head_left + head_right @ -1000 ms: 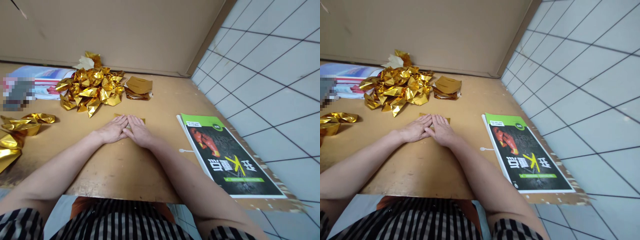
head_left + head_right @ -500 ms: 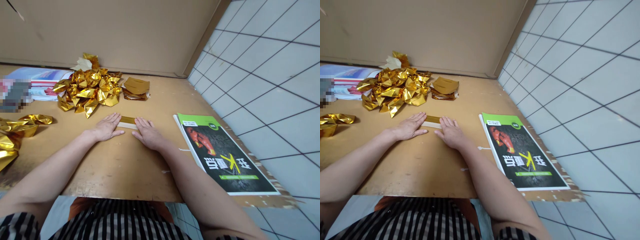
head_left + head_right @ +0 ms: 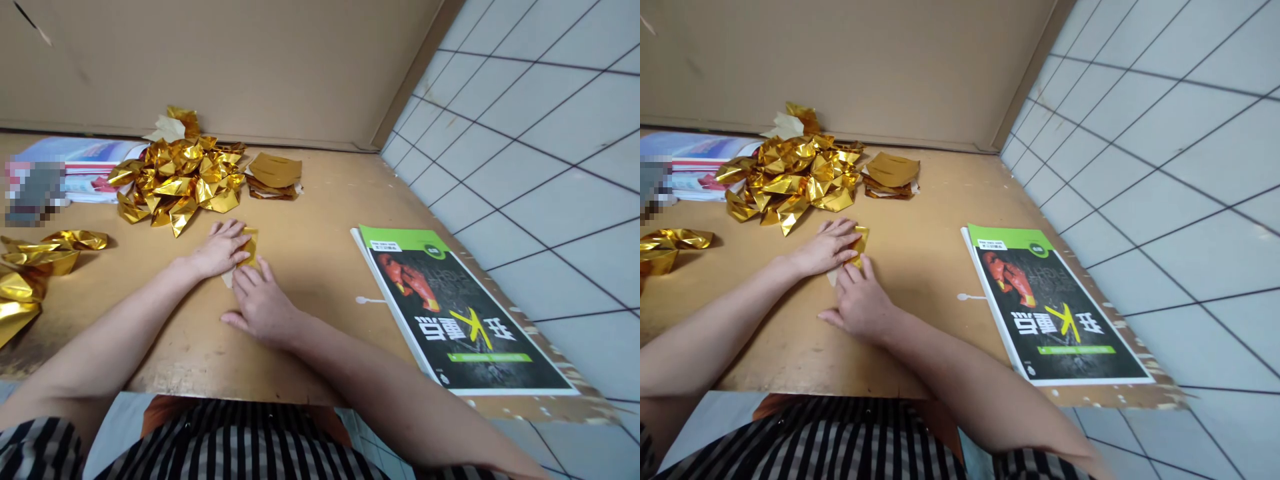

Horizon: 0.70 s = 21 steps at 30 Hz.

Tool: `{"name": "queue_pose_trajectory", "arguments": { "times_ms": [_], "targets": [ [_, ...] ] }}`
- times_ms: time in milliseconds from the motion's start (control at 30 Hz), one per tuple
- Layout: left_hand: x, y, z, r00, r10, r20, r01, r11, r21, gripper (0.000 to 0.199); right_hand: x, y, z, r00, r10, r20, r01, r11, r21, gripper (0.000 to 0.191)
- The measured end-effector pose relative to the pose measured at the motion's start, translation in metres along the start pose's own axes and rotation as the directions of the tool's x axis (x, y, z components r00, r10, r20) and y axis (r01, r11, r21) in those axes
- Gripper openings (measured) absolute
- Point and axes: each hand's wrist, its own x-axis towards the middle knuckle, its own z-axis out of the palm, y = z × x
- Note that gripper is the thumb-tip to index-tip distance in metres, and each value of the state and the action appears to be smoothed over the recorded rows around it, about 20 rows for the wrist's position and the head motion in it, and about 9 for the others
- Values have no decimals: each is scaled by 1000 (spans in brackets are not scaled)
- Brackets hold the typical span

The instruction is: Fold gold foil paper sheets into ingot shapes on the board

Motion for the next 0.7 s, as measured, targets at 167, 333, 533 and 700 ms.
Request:
{"name": "queue_pose_trajectory", "arguments": {
  "times_ms": [167, 333, 533, 700],
  "targets": [
    [10, 6, 0, 999, 49, 1, -49, 995, -91, 51, 3, -6, 4, 999, -14, 34, 8, 987, 158, 72],
    [11, 6, 3, 996, 30, -80, -37, 995, -96, 43, 6, -1, -1, 985, 0, 170, -39, 973, 226, 76],
    [-1, 9, -1, 966, 39, -256, -76, 988, -137, 41, 13, 26, -1, 971, 162, 178, -217, 908, 360, 69],
    [-7, 19, 1, 937, 129, -324, -181, 974, -137, 40, 16, 47, 0, 959, 277, 53, -245, 724, 645, 60]
  ]
}}
